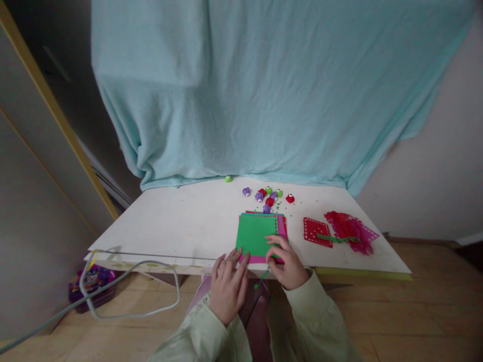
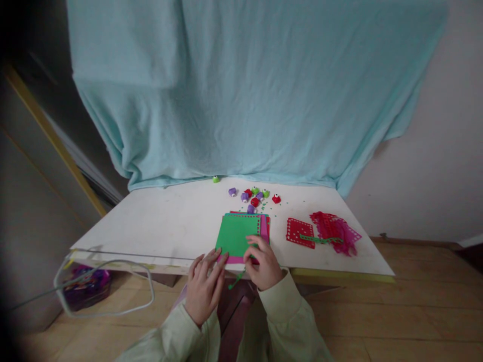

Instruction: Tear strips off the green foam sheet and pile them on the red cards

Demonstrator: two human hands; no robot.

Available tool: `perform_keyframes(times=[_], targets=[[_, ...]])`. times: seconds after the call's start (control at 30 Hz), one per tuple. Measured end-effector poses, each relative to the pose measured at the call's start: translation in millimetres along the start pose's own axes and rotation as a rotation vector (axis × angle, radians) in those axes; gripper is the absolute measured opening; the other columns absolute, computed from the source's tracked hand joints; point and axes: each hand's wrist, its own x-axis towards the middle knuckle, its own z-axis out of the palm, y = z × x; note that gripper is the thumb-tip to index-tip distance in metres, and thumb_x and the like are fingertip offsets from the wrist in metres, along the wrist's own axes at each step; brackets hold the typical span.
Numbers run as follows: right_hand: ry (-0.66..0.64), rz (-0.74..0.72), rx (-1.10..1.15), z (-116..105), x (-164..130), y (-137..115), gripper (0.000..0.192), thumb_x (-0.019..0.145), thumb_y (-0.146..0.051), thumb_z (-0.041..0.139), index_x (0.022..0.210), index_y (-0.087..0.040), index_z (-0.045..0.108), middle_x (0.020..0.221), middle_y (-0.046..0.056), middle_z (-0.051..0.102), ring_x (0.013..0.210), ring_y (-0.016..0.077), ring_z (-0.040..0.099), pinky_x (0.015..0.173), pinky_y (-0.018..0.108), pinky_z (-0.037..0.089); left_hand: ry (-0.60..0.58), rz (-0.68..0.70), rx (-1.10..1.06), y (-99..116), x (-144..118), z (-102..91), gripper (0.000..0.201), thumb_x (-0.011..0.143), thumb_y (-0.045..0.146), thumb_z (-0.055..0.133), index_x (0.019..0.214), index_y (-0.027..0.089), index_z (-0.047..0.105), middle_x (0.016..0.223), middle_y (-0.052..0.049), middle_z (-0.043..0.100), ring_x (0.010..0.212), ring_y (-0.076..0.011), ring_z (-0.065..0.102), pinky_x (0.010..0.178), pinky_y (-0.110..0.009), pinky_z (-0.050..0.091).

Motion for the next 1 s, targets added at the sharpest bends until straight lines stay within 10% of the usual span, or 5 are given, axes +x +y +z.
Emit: perform_keyframes(times=[0.67, 1.0], targets=[[0.278, 0.119, -0.426, -46.4, -52.8, 37.3, 0.011, 0.073, -0.017, 0.054, 0.063, -0.019, 0.057, 0.117, 0.008, 0.058, 0.105, 0.0239, 0.054, 0.088, 0.042, 0.039, 0.015, -0.008, -0.014, -1.5, 0.0, 2.9, 0.049, 0.09, 0.021, 0.046, 0.138, 0.026, 0.04, 0.139, -0.007, 0.045, 0.13, -0.0244, 0.037, 0.11, -0.048, 0.023], [0.79, 0.326, -0.2, -104.1, -56.7, 67.9, 0.019, 0.077, -0.032, 0.058, 0.085, -0.018, 0.067, 0.091, 0.009, 0.066, 0.082, 0.0209, 0.064, 0.07, 0.032, 0.055, 0.056, 0.005, -0.073, -4.0, -0.8, -0.1, 0.048, 0.09, 0.015, 0.043, 0.137, 0.017, 0.037, 0.137, -0.01, 0.047, 0.129, -0.0215, 0.04, 0.11, -0.044, 0.026]])
